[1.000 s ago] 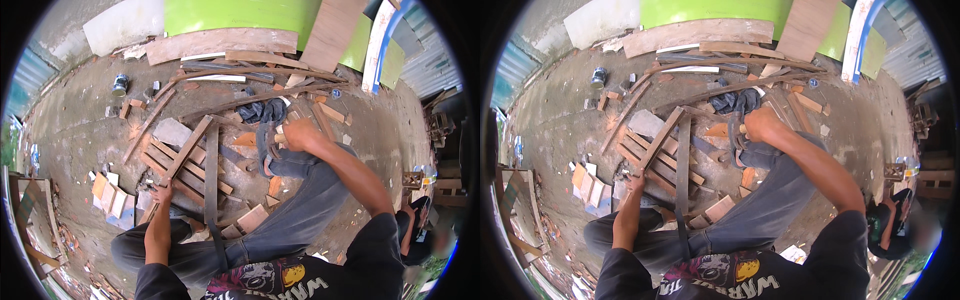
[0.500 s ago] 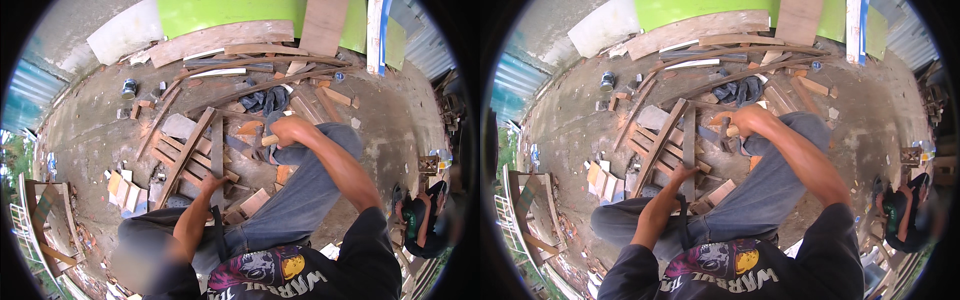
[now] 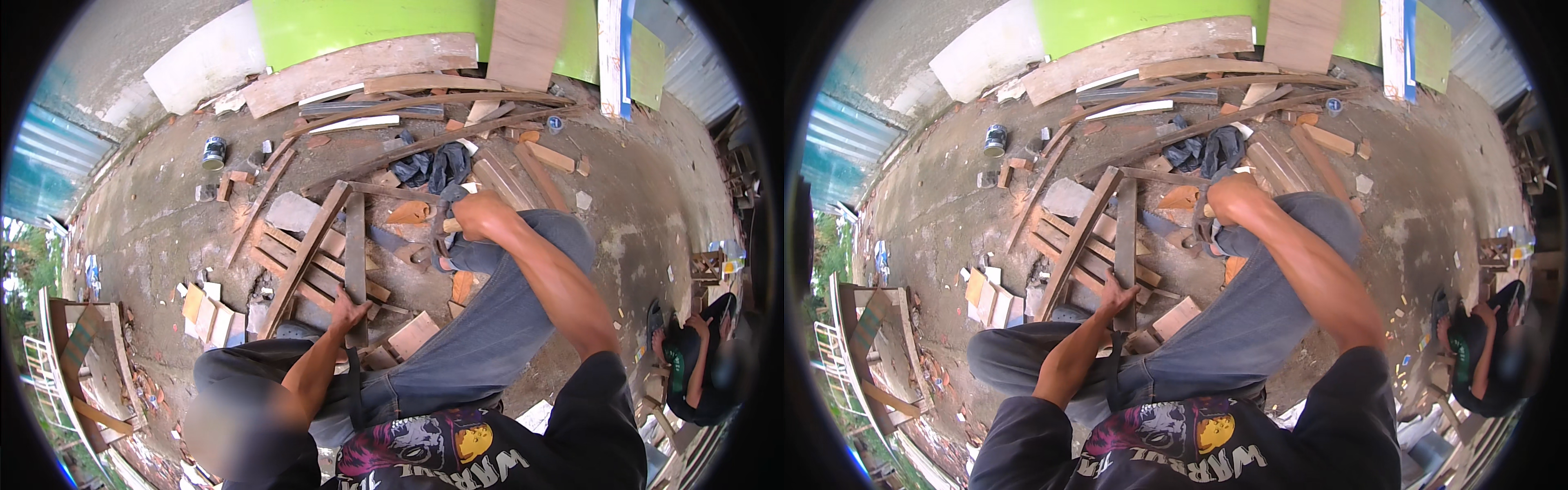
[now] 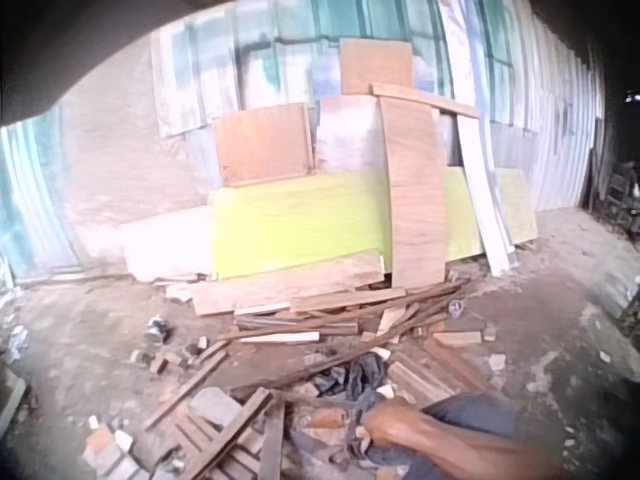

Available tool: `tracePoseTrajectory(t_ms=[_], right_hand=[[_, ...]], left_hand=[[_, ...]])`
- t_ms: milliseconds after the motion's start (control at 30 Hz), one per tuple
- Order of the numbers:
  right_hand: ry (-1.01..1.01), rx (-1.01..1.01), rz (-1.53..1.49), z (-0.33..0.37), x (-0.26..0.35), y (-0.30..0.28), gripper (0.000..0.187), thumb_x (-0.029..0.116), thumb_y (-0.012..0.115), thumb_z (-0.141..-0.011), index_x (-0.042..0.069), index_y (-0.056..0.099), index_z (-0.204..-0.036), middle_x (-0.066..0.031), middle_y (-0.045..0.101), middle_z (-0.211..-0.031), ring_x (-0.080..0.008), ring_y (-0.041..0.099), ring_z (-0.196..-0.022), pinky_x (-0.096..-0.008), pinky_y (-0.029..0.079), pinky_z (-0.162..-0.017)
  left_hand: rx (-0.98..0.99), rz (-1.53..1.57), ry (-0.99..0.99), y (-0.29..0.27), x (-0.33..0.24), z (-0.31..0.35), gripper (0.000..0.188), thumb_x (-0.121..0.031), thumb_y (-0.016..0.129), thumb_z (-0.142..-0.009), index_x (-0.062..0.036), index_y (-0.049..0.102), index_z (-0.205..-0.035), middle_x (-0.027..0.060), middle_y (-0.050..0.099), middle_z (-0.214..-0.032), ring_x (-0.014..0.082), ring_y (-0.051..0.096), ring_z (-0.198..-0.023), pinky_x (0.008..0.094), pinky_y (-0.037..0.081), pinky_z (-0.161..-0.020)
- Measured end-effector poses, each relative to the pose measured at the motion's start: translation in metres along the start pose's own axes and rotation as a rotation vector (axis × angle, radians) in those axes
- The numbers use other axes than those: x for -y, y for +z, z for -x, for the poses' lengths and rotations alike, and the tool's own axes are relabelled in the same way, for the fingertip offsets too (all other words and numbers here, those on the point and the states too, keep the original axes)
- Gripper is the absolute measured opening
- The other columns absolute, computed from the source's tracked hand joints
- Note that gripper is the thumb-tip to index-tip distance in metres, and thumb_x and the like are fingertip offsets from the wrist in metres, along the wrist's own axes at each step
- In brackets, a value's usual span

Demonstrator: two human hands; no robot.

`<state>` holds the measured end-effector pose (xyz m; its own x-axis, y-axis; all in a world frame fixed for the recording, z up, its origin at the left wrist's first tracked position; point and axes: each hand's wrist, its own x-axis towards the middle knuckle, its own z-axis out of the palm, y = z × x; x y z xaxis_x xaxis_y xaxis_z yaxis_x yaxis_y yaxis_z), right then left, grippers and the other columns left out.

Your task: The person sits on the ground and sorts through a pile of wooden planks and scraps. They pick up pieces, inspect them, and stack them into a small pile before using a hammer to tap the stack.

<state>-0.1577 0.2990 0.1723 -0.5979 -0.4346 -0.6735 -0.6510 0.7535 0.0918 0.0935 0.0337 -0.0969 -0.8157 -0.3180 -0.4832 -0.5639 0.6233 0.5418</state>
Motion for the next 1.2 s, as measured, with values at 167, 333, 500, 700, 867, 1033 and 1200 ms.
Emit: tracePoseTrajectory(t_ms=[167, 333, 500, 700, 867, 1033, 1200], right_hand=[[-0.037, -0.031, -0.048, 0.009, -0.001, 0.000, 0.024, 0.011, 0.067, -0.073, 0.005, 0.075, -0.095, -0.0142, 0.073, -0.097, -0.0304, 0.070, -0.092, -0.0405, 0.055, -0.076], [-0.080, -0.064, -0.069, 0.007, 0.006, -0.001, 0.025, 0.014, 0.070, -0.072, 0.004, 0.075, -0.095, -0.0169, 0.072, -0.094, -0.0316, 0.070, -0.089, -0.0409, 0.055, -0.077], [-0.074, 0.002, -0.055, 0.010, 0.005, -0.006, 0.044, 0.029, 0.077, -0.075, 0.004, 0.065, -0.109, -0.0190, 0.070, -0.100, -0.0364, 0.067, -0.096, -0.0442, 0.052, -0.083], [-0.050, -0.007, -0.016, 0.007, -0.001, -0.003, 0.045, 0.029, 0.078, -0.075, 0.002, 0.064, -0.107, -0.0204, 0.069, -0.100, -0.0379, 0.066, -0.096, -0.0452, 0.052, -0.083], [-0.045, -0.005, -0.034, 0.008, 0.004, -0.007, 0.044, 0.029, 0.078, -0.074, 0.002, 0.064, -0.106, -0.0201, 0.069, -0.100, -0.0380, 0.066, -0.097, -0.0453, 0.052, -0.083], [-0.071, 0.022, -0.014, 0.005, 0.007, -0.008, 0.045, 0.030, 0.078, -0.075, 0.004, 0.064, -0.109, -0.0193, 0.069, -0.101, -0.0372, 0.066, -0.097, -0.0448, 0.052, -0.084], [-0.087, 0.010, 0.038, -0.003, 0.014, -0.008, 0.045, 0.031, 0.077, -0.076, 0.003, 0.063, -0.108, -0.0191, 0.070, -0.098, -0.0367, 0.067, -0.095, -0.0448, 0.052, -0.082]], left_hand=[[0.108, 0.056, -0.122, -0.021, -0.070, 0.004, 0.096, -0.047, 0.075, -0.071, 0.0138, 0.026, -0.128, 0.0384, 0.058, -0.110, 0.0480, 0.061, -0.104, 0.0460, 0.050, -0.091], [0.126, 0.215, -0.147, -0.045, -0.104, -0.014, 0.105, -0.057, 0.068, -0.071, 0.0202, 0.024, -0.127, 0.0393, 0.058, -0.110, 0.0450, 0.062, -0.105, 0.0443, 0.049, -0.091], [0.294, 0.656, -0.166, -0.097, -0.126, -0.015, 0.078, -0.052, 0.063, -0.076, 0.0120, 0.050, -0.119, 0.0212, 0.064, -0.101, 0.0288, 0.066, -0.081, 0.0376, 0.053, -0.072], [0.365, 1.005, -0.175, -0.156, -0.172, 0.011, 0.067, -0.054, 0.055, -0.079, 0.0020, 0.055, -0.115, 0.0127, 0.059, -0.090, 0.0209, 0.059, -0.071, 0.0338, 0.048, -0.061], [0.177, 1.123, -0.112, -0.179, -0.162, -0.006, 0.059, -0.051, 0.053, -0.081, -0.0004, 0.056, -0.110, 0.0096, 0.057, -0.086, 0.0197, 0.056, -0.070, 0.0320, 0.046, -0.061], [0.005, 1.382, -0.093, -0.220, -0.135, -0.036, 0.058, -0.052, 0.053, -0.081, -0.0015, 0.055, -0.108, 0.0096, 0.058, -0.080, 0.0207, 0.057, -0.065, 0.0323, 0.050, -0.059], [0.001, 1.279, -0.080, -0.248, -0.078, -0.084, 0.059, -0.054, 0.052, -0.081, -0.0008, 0.054, -0.108, 0.0112, 0.058, -0.081, 0.0223, 0.057, -0.066, 0.0339, 0.049, -0.060]])
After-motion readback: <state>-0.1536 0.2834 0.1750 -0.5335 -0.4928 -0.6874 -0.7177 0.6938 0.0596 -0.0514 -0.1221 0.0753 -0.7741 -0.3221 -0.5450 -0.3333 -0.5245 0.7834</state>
